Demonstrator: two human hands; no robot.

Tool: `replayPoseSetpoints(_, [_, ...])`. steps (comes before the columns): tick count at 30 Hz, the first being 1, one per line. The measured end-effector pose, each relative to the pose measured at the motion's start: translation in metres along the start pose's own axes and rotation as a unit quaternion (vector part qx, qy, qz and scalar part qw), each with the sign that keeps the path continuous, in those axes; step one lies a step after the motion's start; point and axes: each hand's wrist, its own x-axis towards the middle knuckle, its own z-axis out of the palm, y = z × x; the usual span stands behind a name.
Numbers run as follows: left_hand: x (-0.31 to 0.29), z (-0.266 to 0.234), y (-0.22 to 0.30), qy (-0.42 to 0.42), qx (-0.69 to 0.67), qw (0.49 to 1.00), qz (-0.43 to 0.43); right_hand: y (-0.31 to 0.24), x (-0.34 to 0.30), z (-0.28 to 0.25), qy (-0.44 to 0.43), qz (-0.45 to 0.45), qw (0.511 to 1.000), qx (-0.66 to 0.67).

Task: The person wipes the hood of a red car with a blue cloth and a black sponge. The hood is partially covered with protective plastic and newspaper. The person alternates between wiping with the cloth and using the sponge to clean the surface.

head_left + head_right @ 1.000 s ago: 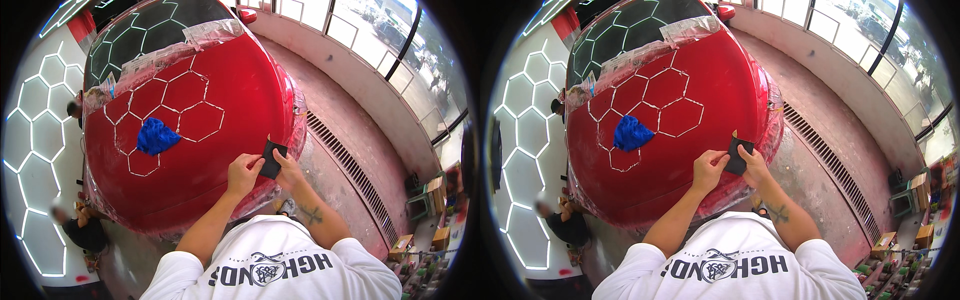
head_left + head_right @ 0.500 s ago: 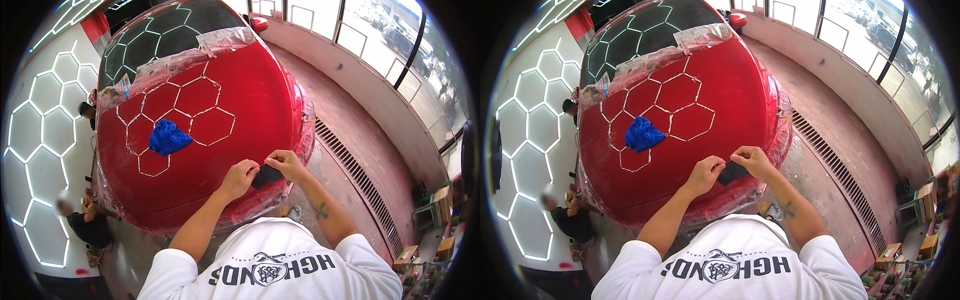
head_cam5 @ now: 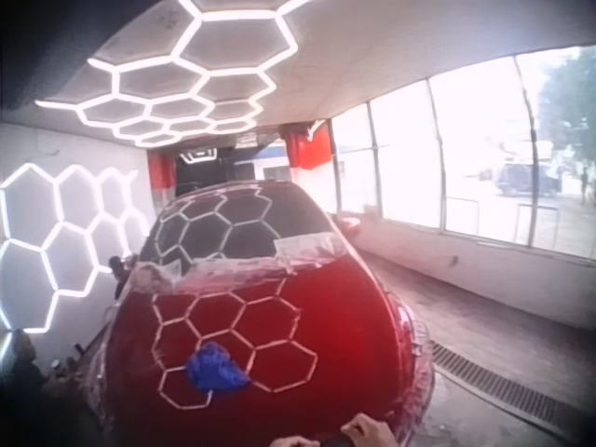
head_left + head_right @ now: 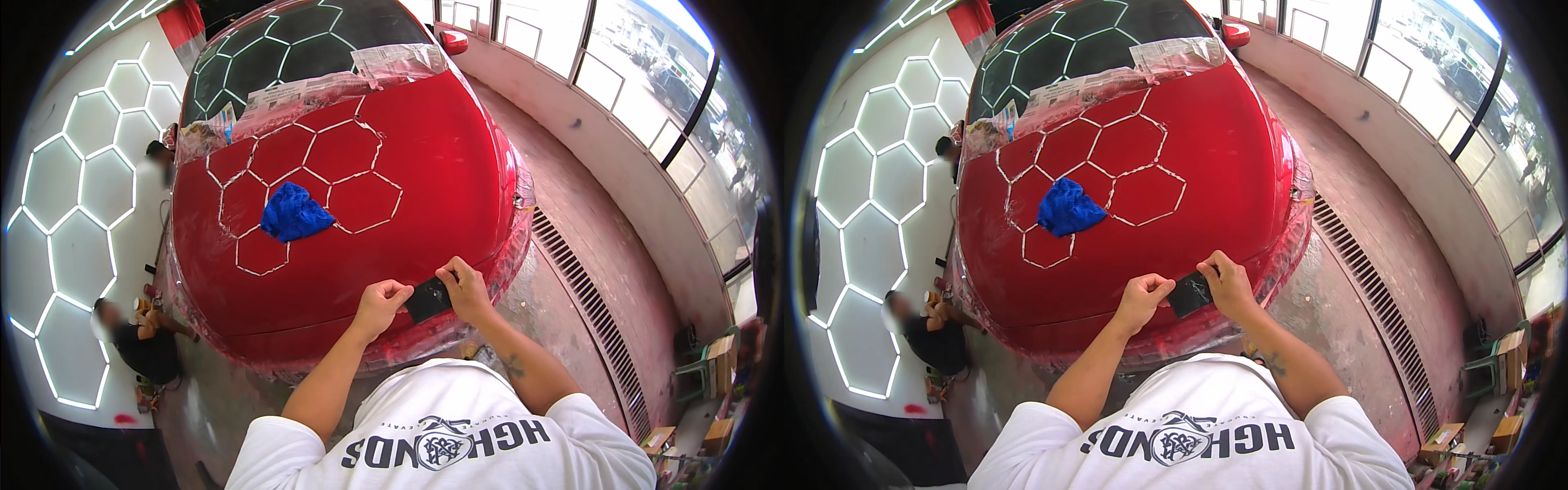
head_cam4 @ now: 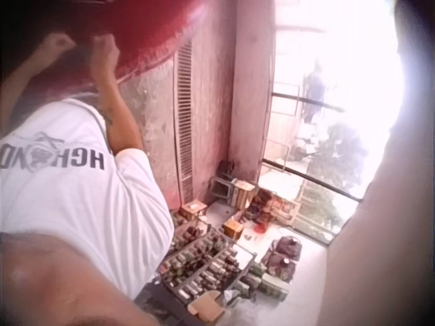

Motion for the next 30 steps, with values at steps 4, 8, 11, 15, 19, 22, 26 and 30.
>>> replayPoseSetpoints(4, [-0.007, -0.016, -0.006, -0.016, -0.028, 0.999, -0.028, 0.01, -0.008, -0.006, -0.13, 0.043, 0.981, 0.137])
replayPoseSetpoints(8, [0.005, -0.052, -0.008, -0.119, -0.019, 0.99, -0.078, -0.002, -0.019, -0.028, -0.328, 0.09, 0.874, 0.347])
replayPoseSetpoints(11, [0.029, -0.069, 0.014, -0.086, 0.011, 0.991, -0.106, -0.002, -0.03, -0.036, -0.292, 0.07, 0.91, 0.287])
replayPoseSetpoints(15, [0.094, -0.185, 0.024, 0.334, 0.406, 0.825, 0.207, 0.075, -0.058, -0.052, -0.004, 0.115, 0.991, -0.063])
replayPoseSetpoints(19, [0.14, -0.271, 0.019, 0.386, 0.495, 0.778, -0.007, 0.23, -0.196, -0.129, 0.242, 0.27, 0.877, -0.316])
replayPoseSetpoints(22, [0.175, -0.269, 0.005, 0.353, 0.529, 0.77, -0.061, 0.265, -0.359, -0.192, 0.267, 0.529, 0.716, -0.368])
replayPoseSetpoints(26, [0.233, -0.222, -0.016, 0.378, 0.579, 0.718, 0.085, 0.238, -0.559, -0.221, 0.401, 0.594, 0.642, -0.274])
replayPoseSetpoints(30, [0.27, -0.106, -0.019, 0.249, 0.613, 0.733, 0.159, 0.204, -0.699, -0.224, 0.415, 0.667, 0.519, -0.337])
